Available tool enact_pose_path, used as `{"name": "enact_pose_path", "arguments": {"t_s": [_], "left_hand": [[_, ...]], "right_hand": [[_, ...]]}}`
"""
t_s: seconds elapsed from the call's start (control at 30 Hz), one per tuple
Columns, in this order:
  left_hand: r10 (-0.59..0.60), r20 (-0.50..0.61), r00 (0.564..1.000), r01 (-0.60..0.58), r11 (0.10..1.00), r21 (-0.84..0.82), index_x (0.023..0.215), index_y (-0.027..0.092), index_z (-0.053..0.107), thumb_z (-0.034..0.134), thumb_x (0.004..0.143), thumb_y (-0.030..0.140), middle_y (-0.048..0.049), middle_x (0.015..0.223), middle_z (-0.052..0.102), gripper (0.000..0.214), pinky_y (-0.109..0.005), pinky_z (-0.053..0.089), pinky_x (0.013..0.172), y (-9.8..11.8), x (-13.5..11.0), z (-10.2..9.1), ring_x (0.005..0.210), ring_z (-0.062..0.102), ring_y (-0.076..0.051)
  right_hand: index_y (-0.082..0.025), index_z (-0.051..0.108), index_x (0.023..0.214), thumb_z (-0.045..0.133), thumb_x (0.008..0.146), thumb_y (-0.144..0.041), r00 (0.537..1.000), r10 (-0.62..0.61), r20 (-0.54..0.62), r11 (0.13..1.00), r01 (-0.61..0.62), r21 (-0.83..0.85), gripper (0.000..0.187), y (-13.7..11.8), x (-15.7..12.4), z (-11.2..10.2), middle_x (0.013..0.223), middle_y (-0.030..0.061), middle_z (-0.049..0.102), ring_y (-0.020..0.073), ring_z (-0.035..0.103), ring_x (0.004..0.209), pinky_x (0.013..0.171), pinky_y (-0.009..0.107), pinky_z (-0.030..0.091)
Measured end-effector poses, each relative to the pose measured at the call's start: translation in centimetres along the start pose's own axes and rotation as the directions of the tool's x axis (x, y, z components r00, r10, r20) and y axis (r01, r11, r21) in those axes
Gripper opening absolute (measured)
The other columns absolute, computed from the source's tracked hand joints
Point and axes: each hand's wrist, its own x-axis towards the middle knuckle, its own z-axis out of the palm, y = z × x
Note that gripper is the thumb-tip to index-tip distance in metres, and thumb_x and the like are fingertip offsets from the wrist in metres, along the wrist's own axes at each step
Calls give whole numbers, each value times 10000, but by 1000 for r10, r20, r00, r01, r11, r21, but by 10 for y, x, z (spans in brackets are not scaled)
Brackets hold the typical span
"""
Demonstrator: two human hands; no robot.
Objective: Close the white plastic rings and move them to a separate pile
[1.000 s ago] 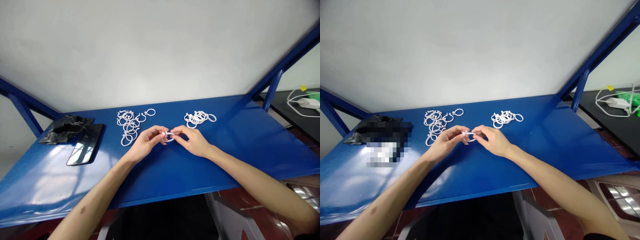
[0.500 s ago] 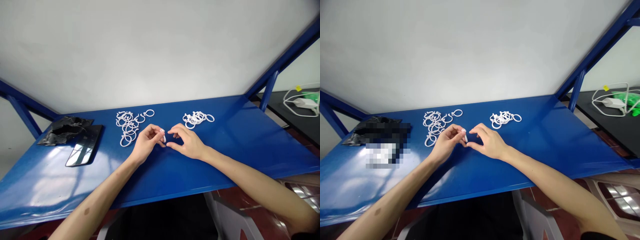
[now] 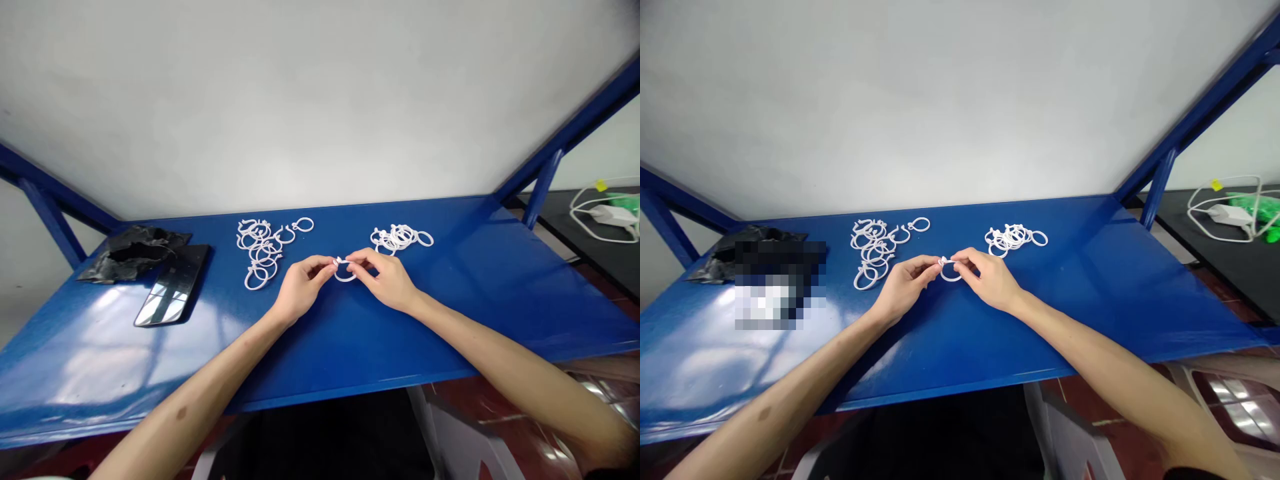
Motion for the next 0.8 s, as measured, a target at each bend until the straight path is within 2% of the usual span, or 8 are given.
{"name": "enact_pose_path", "arguments": {"t_s": [0.13,0.3,0.43,0.57,0.63,0.7,0.73,0.8], "left_hand": [[26,-15,1000,-25,998,52,988,190,772,687,878,459,-52,907,758,302,-273,483,666,-2,-1,1,764,643,-168],[212,-26,977,-203,961,188,964,222,798,642,930,420,-45,902,742,254,-269,477,683,-4,-5,4,764,638,-156],[309,12,951,-302,916,265,944,220,792,615,960,377,-46,879,731,237,-268,477,701,-5,-8,4,766,640,-155],[336,81,938,-342,868,360,1006,213,772,593,981,346,-45,902,725,224,-267,478,681,-2,-2,0,746,628,-151],[365,120,923,-376,794,478,1067,211,758,585,983,336,-60,967,729,229,-295,505,750,2,4,-6,834,644,-180],[409,124,904,-385,654,651,1132,199,741,567,984,322,-94,1049,722,260,-376,506,906,5,9,-19,994,638,-242],[423,105,900,-353,565,746,1166,188,731,545,987,315,-115,1084,713,287,-430,480,976,7,11,-27,1046,621,-274],[414,52,909,-238,411,880,1204,165,716,519,979,305,-158,1145,685,330,-502,448,1015,8,14,-45,1108,586,-333]], "right_hand": [[-230,687,961,590,999,-273,998,-67,14,997,67,-43,112,-2,-1,0,912,22,773,172,736,786,691,286,587],[-229,686,972,569,1017,-274,984,-175,27,981,176,-87,133,-1,-6,1,880,29,755,175,715,779,713,310,584],[-219,685,1010,548,1029,-254,971,-228,71,964,236,-120,143,1,-9,3,896,43,755,179,712,797,720,316,581],[-213,679,1029,538,1032,-250,962,-265,62,954,271,-131,145,5,-5,5,907,46,751,180,709,807,718,318,577],[-223,680,1026,540,1031,-263,963,-266,43,948,270,-171,145,8,1,2,921,46,749,190,704,839,751,336,575],[-232,686,1000,557,1022,-279,968,-251,-21,940,238,-245,140,14,8,-8,939,50,744,206,691,878,809,369,563],[-234,690,981,566,1017,-287,969,-235,-81,935,202,-292,140,19,11,-15,942,54,737,216,681,891,834,387,551],[-231,700,952,589,998,-303,955,-194,-222,921,99,-377,140,33,17,-33,928,64,718,237,650,891,850,421,530]]}}
